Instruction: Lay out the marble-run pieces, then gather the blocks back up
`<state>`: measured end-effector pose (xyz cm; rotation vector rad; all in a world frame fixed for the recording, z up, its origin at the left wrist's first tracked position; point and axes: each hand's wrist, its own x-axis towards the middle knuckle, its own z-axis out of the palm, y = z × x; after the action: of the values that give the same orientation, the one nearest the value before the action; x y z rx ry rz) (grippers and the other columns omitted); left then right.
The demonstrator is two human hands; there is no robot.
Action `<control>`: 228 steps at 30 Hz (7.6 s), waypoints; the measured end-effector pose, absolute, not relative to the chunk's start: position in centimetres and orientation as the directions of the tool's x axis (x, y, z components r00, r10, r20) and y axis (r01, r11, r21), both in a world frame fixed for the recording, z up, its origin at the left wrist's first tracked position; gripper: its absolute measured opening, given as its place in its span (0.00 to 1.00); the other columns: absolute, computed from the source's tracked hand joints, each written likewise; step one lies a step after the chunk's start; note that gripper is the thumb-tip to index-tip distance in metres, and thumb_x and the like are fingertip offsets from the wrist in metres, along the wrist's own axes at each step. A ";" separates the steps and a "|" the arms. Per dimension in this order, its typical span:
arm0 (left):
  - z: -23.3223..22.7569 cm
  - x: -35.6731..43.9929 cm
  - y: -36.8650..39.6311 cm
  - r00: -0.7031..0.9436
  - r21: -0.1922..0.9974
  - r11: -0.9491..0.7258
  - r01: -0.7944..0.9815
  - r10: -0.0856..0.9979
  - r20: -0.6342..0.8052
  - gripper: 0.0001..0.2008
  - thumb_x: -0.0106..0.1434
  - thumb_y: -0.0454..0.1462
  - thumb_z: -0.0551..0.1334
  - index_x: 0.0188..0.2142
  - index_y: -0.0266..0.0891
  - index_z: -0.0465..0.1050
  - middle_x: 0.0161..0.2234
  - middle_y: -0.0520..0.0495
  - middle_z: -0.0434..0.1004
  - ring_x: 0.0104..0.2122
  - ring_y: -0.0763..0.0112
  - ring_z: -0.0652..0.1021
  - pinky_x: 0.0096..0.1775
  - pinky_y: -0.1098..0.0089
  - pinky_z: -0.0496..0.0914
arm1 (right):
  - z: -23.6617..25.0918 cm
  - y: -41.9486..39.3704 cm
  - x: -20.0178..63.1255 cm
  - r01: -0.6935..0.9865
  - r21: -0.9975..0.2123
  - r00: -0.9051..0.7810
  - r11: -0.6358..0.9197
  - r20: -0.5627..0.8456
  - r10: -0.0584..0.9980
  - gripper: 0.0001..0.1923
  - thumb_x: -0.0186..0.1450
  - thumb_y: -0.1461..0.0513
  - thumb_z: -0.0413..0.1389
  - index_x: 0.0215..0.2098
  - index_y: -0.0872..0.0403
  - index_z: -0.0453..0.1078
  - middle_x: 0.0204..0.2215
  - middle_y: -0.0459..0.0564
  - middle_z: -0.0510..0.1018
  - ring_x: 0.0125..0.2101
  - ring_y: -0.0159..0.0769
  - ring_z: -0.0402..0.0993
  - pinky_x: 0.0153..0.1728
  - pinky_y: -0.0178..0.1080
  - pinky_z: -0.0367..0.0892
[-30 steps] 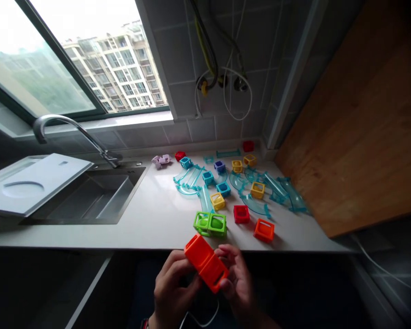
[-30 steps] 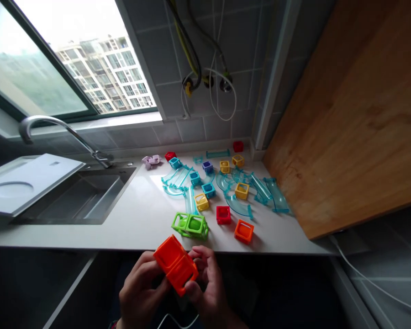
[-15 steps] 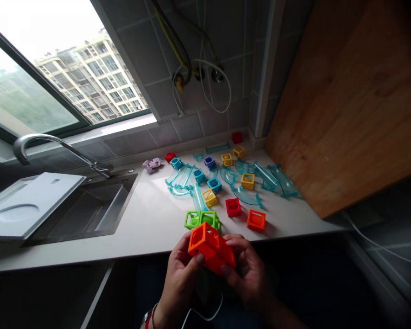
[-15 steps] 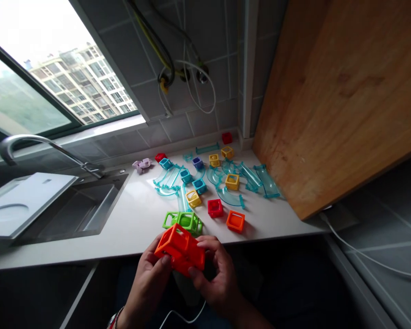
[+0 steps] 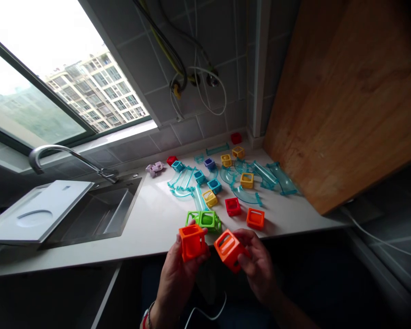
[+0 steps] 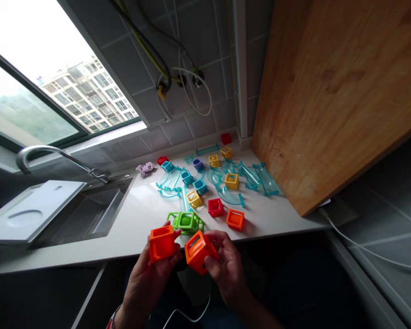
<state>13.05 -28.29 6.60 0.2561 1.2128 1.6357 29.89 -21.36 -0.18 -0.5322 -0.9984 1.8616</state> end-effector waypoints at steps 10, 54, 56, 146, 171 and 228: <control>5.6 14.4 -28.6 -0.428 0.853 0.278 -0.441 0.770 -0.473 0.25 0.64 0.56 0.68 0.28 0.35 0.80 0.19 0.48 0.72 0.16 0.75 0.70 0.19 0.74 0.67 | 0.3 -21.2 29.6 -0.475 -0.857 -0.462 -0.199 0.051 0.885 0.26 0.69 0.52 0.64 0.63 0.46 0.68 0.53 0.54 0.80 0.50 0.44 0.81 0.54 0.45 0.76; 5.8 13.6 -28.9 -0.223 0.895 0.418 -0.154 0.868 -0.444 0.28 0.62 0.50 0.72 0.53 0.32 0.76 0.43 0.34 0.84 0.33 0.55 0.87 0.32 0.69 0.79 | -0.2 -21.1 29.3 -0.463 -0.859 -0.460 -0.219 0.021 0.888 0.30 0.61 0.45 0.70 0.58 0.44 0.78 0.50 0.51 0.81 0.48 0.45 0.80 0.49 0.38 0.77; 5.6 13.6 -28.9 -0.228 0.891 0.423 -0.165 0.862 -0.452 0.30 0.61 0.52 0.72 0.53 0.31 0.75 0.42 0.35 0.85 0.30 0.56 0.87 0.31 0.69 0.79 | -0.3 -21.3 29.2 -0.462 -0.861 -0.440 -0.212 0.015 0.898 0.30 0.61 0.45 0.69 0.58 0.44 0.78 0.49 0.51 0.82 0.48 0.45 0.81 0.48 0.37 0.77; 7.4 -1.3 -21.3 -0.063 0.944 -0.159 -0.289 0.987 0.147 0.19 0.62 0.41 0.74 0.43 0.42 0.66 0.49 0.44 0.83 0.47 0.59 0.84 0.48 0.62 0.79 | 4.7 -11.3 34.1 0.728 -0.588 -0.451 0.354 -0.021 0.892 0.31 0.57 0.54 0.72 0.58 0.49 0.78 0.59 0.58 0.78 0.62 0.57 0.70 0.68 0.62 0.58; 6.6 7.6 -22.5 0.273 0.956 0.023 -0.291 0.960 0.060 0.26 0.64 0.46 0.72 0.58 0.39 0.72 0.53 0.39 0.83 0.48 0.54 0.84 0.48 0.61 0.79 | 12.8 -15.0 30.2 -0.134 -0.991 -0.392 -0.031 0.024 0.920 0.27 0.61 0.49 0.72 0.54 0.52 0.76 0.49 0.53 0.84 0.48 0.41 0.82 0.51 0.38 0.77; 8.0 7.0 -23.7 0.096 0.940 -0.282 -0.192 0.948 0.304 0.22 0.66 0.39 0.68 0.59 0.46 0.70 0.54 0.44 0.81 0.52 0.57 0.81 0.56 0.62 0.74 | 11.4 -17.8 27.9 0.102 -0.946 -0.454 0.309 0.232 0.860 0.30 0.57 0.50 0.74 0.56 0.45 0.79 0.53 0.53 0.82 0.54 0.52 0.79 0.58 0.48 0.72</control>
<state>7.02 -23.66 7.96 1.3421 0.8298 1.4053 27.85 -17.85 11.44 -0.8638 -1.7881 1.2145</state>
